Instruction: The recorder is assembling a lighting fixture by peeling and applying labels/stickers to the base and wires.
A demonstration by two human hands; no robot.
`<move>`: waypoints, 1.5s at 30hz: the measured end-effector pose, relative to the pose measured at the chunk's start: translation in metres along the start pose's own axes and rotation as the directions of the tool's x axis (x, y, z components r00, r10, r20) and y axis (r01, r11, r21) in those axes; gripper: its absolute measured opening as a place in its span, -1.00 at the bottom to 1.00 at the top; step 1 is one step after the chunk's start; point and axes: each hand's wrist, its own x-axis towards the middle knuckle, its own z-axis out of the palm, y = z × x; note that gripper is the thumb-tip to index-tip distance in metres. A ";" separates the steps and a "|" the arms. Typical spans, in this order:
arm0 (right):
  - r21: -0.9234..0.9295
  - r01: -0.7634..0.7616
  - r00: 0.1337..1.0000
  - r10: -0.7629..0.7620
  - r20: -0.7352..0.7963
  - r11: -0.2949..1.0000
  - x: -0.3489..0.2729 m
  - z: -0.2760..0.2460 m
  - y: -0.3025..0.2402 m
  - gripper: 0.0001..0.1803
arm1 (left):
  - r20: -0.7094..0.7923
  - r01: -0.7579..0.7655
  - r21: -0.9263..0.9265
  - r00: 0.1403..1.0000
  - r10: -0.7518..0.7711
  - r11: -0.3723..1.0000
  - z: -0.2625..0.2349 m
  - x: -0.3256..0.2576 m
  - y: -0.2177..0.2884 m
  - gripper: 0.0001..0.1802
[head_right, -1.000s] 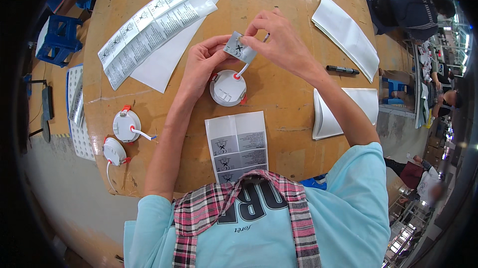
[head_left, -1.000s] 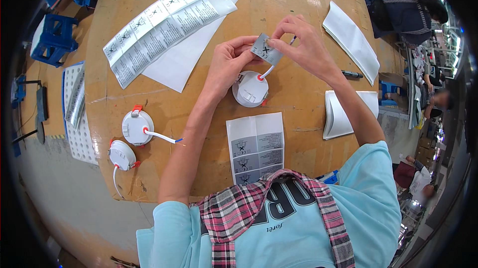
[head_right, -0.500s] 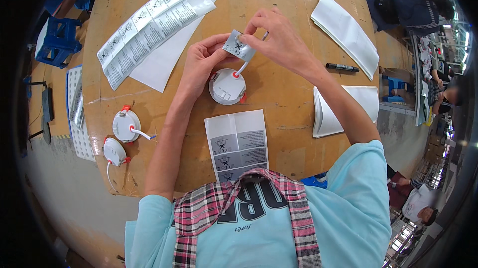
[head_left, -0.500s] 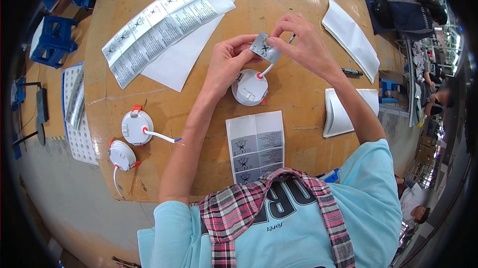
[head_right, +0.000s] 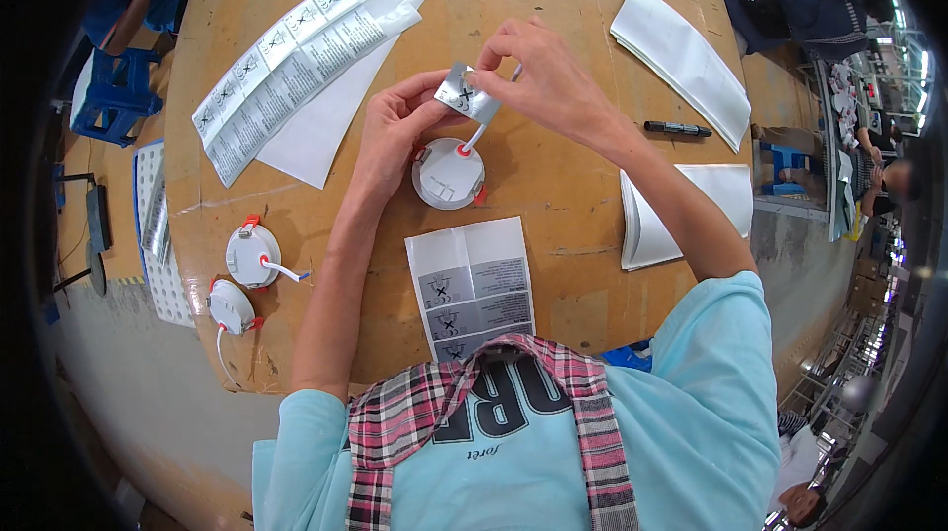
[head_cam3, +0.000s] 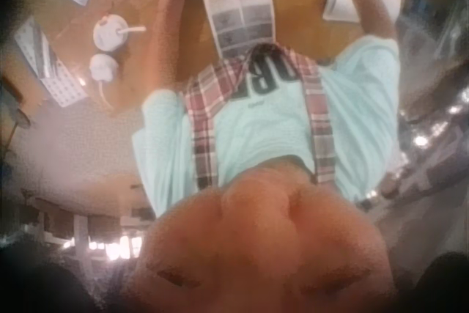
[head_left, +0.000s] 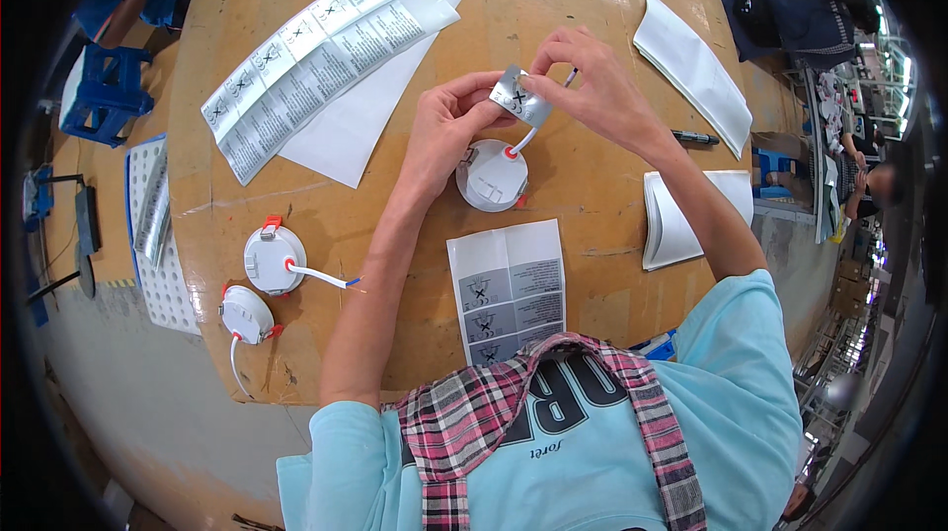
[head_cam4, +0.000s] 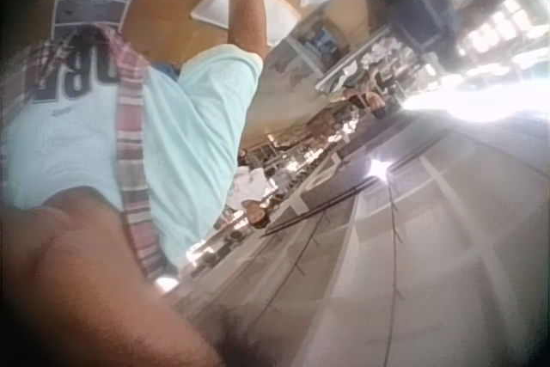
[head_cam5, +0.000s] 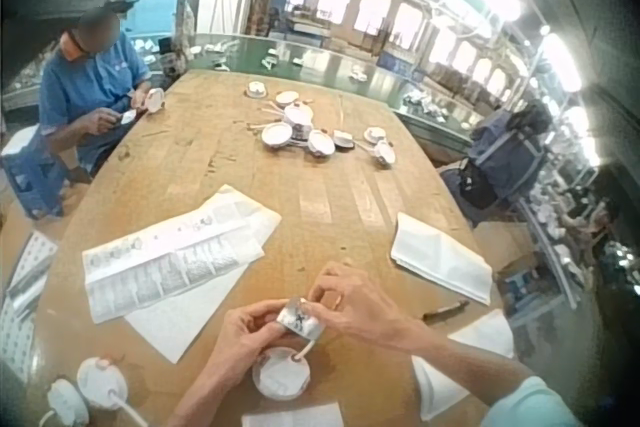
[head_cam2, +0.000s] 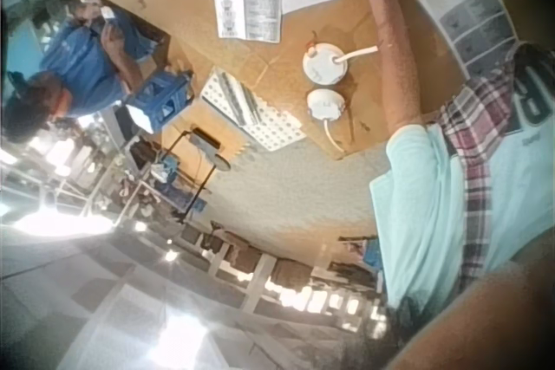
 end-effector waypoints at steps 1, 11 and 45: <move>0.007 -0.014 1.000 0.014 0.003 1.000 0.000 0.000 -0.001 -0.80 | -0.001 0.000 0.001 1.000 0.000 1.000 0.000 0.000 0.000 -0.61; 0.118 -0.134 0.989 0.126 0.077 0.984 0.001 -0.004 -0.011 -0.75 | 0.067 -0.027 -0.012 0.997 0.027 1.000 -0.006 0.001 0.000 -0.51; -0.118 0.029 1.000 -0.029 -0.003 0.993 -0.002 -0.009 -0.024 -0.62 | -0.220 -0.083 0.093 0.970 0.101 0.992 0.007 0.001 -0.002 -0.78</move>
